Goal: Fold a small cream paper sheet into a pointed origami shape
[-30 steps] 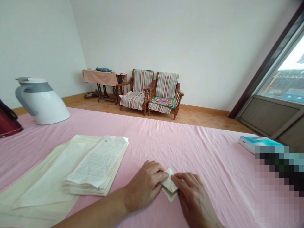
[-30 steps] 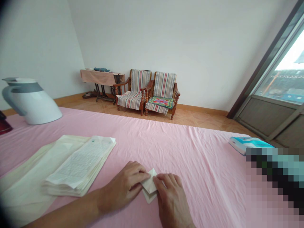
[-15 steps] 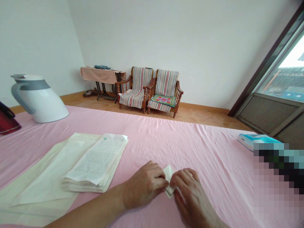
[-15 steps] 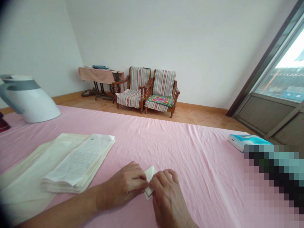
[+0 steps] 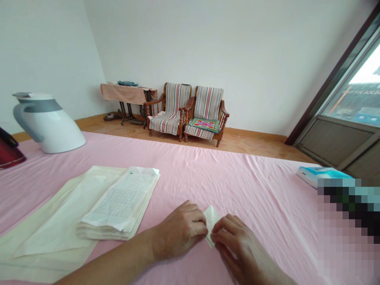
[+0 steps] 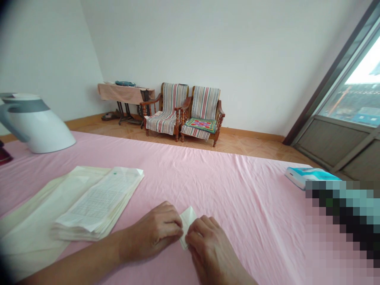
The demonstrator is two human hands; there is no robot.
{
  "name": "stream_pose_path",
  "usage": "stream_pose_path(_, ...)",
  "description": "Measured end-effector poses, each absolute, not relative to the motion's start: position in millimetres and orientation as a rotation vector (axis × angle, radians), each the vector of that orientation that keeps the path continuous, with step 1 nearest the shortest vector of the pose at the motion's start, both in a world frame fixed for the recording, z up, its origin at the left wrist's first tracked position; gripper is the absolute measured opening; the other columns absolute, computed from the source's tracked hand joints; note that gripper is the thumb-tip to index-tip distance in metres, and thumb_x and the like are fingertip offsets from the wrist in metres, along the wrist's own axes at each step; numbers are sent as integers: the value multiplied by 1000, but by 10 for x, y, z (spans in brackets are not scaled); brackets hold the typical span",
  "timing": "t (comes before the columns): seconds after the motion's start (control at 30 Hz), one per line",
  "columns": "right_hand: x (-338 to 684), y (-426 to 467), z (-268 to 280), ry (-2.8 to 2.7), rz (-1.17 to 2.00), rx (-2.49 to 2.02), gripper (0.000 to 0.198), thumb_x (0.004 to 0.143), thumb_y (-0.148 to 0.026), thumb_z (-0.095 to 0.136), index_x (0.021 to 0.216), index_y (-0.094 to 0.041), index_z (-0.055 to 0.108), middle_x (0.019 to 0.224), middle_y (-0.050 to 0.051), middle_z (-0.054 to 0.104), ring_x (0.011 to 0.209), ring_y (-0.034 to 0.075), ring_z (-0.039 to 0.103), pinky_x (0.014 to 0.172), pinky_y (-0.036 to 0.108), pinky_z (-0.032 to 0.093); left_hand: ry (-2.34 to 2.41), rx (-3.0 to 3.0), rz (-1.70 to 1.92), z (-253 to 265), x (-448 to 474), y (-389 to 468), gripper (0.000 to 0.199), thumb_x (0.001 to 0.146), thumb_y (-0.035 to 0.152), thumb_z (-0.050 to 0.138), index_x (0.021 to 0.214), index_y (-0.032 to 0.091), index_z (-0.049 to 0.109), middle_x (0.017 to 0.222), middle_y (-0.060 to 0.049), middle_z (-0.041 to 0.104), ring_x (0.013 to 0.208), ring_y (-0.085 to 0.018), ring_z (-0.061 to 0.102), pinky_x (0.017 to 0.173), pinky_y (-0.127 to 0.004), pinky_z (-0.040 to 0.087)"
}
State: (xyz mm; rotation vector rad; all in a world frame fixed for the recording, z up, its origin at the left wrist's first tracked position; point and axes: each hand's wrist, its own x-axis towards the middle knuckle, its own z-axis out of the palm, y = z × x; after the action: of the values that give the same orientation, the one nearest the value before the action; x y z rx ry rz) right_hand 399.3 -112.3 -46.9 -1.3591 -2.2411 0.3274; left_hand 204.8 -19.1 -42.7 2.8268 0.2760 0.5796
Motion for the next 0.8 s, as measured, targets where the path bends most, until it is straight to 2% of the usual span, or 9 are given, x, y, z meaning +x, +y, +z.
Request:
stream_pose_path(0.13, 3966, -1129, -389, -2264, 331, -1304, 21, 90, -6, 49, 84, -20, 64, 86, 2, 64, 79, 17, 55, 71, 28, 40, 267, 2818, 575, -431, 2044, -181, 14, 96, 18, 53, 88, 19, 65, 89, -1, 68, 84, -15, 58, 79, -31, 37)
stream_pose_path(0.3, 3927, -1132, -333, -2294, 305, -1280, 19, 83, -4, 53, 74, -20, 60, 82, 3, 64, 76, 15, 56, 68, 27, 40, 261, 2836, 555, -411, 2038, -181, 13, 95, 16, 52, 89, 18, 64, 86, -2, 68, 82, -16, 58, 79, -31, 37)
stream_pose_path(0.47, 3957, -1142, -404, -2399, 311, -1280, 14, 77, -7, 58, 73, -20, 60, 84, 2, 66, 79, 16, 58, 72, 28, 42, 312, 2898, 499, -386, 2039, -206, 12, 94, 18, 52, 100, 19, 63, 84, -3, 64, 81, -18, 55, 77, -32, 37)
stream_pose_path(0.57, 3954, -1182, -363, -2394, 341, -1246, 16, 75, -5, 56, 72, -20, 61, 82, 2, 67, 78, 15, 60, 73, 28, 43, 306, 2931, 487, -386, 2040, -217, 12, 94, 20, 53, 100, 21, 63, 88, -3, 62, 83, -18, 54, 77, -32, 37)
stream_pose_path(0.7, 3978, -1198, -318, -2271, 455, -1186, 20, 83, -11, 51, 71, -21, 62, 74, 2, 65, 75, 15, 60, 69, 27, 45, 285, 2981, 456, -360, 2036, -226, 9, 93, 21, 55, 98, 22, 63, 92, -3, 60, 86, -18, 53, 79, -33, 36)
stream_pose_path(0.8, 4048, -1138, -399, -2049, 415, -1320, 22, 91, -17, 46, 78, -21, 64, 77, 4, 65, 75, 17, 60, 69, 29, 47, 260, 3033, 436, -302, 2030, -247, 10, 94, 22, 55, 102, 22, 61, 97, -3, 62, 88, -19, 53, 82, -34, 36)
